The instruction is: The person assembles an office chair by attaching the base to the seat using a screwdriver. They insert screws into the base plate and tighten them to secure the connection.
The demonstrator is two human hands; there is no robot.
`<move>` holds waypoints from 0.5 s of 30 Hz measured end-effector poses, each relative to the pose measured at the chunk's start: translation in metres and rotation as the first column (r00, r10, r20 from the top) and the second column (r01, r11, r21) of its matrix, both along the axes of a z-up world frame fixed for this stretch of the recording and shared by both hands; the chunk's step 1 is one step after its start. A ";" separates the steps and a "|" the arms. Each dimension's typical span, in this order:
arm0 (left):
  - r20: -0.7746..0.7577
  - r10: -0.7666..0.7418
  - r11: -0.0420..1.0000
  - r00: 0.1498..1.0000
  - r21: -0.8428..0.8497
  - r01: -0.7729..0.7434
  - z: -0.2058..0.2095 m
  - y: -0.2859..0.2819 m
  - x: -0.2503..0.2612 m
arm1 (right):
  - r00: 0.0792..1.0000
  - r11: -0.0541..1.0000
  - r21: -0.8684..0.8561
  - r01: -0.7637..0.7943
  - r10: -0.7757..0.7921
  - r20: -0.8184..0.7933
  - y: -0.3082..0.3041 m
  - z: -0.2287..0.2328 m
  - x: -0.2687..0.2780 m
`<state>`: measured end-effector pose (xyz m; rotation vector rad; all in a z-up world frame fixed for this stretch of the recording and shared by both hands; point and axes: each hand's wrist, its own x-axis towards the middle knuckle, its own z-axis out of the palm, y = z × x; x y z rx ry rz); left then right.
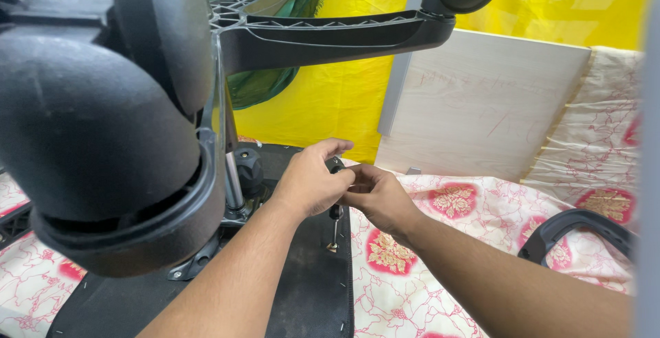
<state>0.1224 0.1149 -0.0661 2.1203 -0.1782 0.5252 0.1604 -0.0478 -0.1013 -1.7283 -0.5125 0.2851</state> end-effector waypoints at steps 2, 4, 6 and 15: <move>-0.097 0.115 0.989 0.989 0.101 -0.105 0.004 -0.003 -0.003 | 0.996 0.991 -0.110 0.081 -0.076 0.049 0.000 -0.001 0.003; -0.196 0.185 0.973 0.963 0.175 -0.152 0.011 -0.004 -0.007 | 0.992 0.978 -0.174 0.114 -0.104 0.065 0.001 -0.002 0.003; -0.303 0.204 0.966 0.931 0.219 -0.140 0.015 -0.006 -0.007 | 0.992 0.966 -0.228 0.118 -0.105 0.072 0.001 -0.004 0.005; -0.083 -0.047 0.999 0.995 0.021 0.049 0.012 -0.001 -0.001 | 0.998 0.997 -0.060 -0.055 0.055 0.010 0.003 -0.004 0.008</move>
